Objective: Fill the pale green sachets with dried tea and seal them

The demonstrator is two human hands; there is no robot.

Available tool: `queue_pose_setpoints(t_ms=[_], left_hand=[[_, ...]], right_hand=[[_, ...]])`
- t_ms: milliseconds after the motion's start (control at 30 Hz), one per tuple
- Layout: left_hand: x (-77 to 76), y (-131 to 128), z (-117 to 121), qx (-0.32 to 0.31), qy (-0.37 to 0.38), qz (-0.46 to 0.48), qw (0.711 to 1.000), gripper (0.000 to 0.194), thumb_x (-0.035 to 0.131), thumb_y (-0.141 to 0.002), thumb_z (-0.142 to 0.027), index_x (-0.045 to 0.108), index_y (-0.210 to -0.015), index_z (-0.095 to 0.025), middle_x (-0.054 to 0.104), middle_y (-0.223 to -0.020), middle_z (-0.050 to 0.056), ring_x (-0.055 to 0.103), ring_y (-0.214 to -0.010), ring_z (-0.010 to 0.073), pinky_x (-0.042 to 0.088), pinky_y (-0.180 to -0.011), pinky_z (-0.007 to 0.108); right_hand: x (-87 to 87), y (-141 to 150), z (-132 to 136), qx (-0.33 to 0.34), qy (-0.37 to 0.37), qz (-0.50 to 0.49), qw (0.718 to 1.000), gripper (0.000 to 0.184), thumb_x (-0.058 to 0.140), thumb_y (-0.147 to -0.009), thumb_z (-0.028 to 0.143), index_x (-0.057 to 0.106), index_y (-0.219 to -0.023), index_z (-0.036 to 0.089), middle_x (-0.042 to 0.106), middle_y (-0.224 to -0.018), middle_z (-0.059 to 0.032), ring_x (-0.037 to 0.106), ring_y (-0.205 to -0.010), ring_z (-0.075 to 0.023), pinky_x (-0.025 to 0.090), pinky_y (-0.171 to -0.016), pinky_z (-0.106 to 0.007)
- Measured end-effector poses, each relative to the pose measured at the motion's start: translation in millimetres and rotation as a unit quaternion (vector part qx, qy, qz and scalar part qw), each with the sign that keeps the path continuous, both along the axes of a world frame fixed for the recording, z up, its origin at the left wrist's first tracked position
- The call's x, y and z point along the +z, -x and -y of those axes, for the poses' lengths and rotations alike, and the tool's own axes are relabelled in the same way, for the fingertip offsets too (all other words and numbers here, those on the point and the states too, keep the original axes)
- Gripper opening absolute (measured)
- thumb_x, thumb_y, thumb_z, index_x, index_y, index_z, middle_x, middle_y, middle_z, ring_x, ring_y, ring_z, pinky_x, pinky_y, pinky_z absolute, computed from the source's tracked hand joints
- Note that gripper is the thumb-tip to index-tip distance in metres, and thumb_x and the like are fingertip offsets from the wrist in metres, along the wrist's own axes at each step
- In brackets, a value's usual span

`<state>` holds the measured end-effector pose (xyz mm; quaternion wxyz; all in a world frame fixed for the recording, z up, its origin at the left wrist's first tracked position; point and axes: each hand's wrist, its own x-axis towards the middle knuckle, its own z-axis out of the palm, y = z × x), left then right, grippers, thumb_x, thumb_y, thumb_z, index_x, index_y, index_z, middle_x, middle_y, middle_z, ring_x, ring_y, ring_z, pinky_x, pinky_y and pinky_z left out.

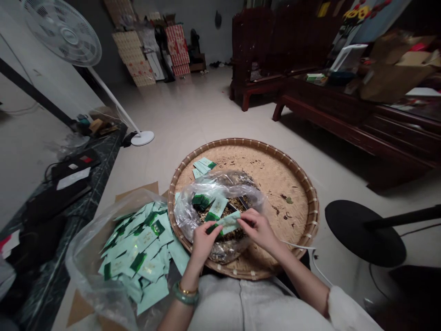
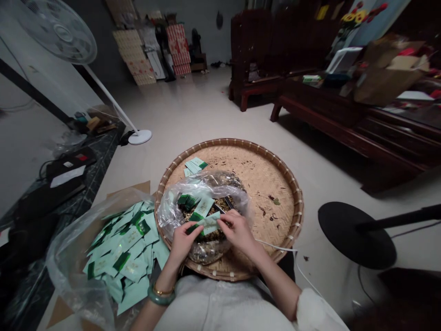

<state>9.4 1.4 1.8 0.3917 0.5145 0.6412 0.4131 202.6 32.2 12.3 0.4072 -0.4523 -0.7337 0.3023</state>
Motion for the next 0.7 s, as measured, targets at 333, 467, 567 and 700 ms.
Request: queue_pose_setpoints(t_ms=[333, 467, 567, 700], left_hand=[[-3.3, -7.3, 2.9, -0.023, -0.035, -0.012, 0.999, 0.017, 0.063, -0.074, -0.031, 0.073, -0.077, -0.017, 0.073, -0.074, 0.003, 0.065, -0.069, 0.0176, 0.05, -0.066, 0.027], [-0.9, -10.8, 3.6, -0.054, -0.028, 0.0, 0.998, 0.015, 0.064, -0.073, -0.03, 0.072, -0.075, -0.018, 0.073, -0.073, 0.002, 0.065, -0.068, 0.0174, 0.051, -0.067, 0.027], [1.3, -11.9, 2.0, -0.044, -0.022, 0.017, 0.999, 0.016, 0.064, -0.072, -0.031, 0.072, -0.075, -0.017, 0.073, -0.074, 0.004, 0.066, -0.07, 0.0184, 0.053, -0.068, 0.028], [4.2, -11.1, -0.5, -0.041, 0.018, 0.074, 0.996, 0.031, 0.059, -0.076, -0.04, 0.073, -0.087, -0.015, 0.073, -0.085, 0.007, 0.066, -0.074, 0.0199, 0.054, -0.056, 0.026]], right_hand=[[8.1, 2.2, 8.6, 0.068, 0.223, -0.082, 0.969, 0.02, 0.057, -0.082, 0.036, 0.063, -0.08, 0.017, 0.063, -0.073, -0.0015, 0.056, -0.068, -0.0155, 0.044, -0.059, -0.024], [9.4, 2.7, 4.7, 0.125, 0.348, -0.179, 0.912, 0.031, 0.066, -0.073, 0.042, 0.065, -0.088, 0.014, 0.065, -0.08, -0.0025, 0.057, -0.069, -0.0144, 0.047, -0.059, -0.024], [9.6, 0.2, 0.8, 0.081, 0.37, -0.219, 0.899, 0.036, 0.07, -0.068, 0.047, 0.064, -0.082, 0.015, 0.062, -0.074, -0.0009, 0.054, -0.063, -0.0124, 0.049, -0.055, -0.023], [12.2, -2.8, 1.1, 0.108, 0.385, -0.254, 0.881, 0.04, 0.068, -0.07, 0.053, 0.064, -0.087, 0.017, 0.062, -0.079, -0.0013, 0.056, -0.068, -0.0133, 0.051, -0.054, -0.023]])
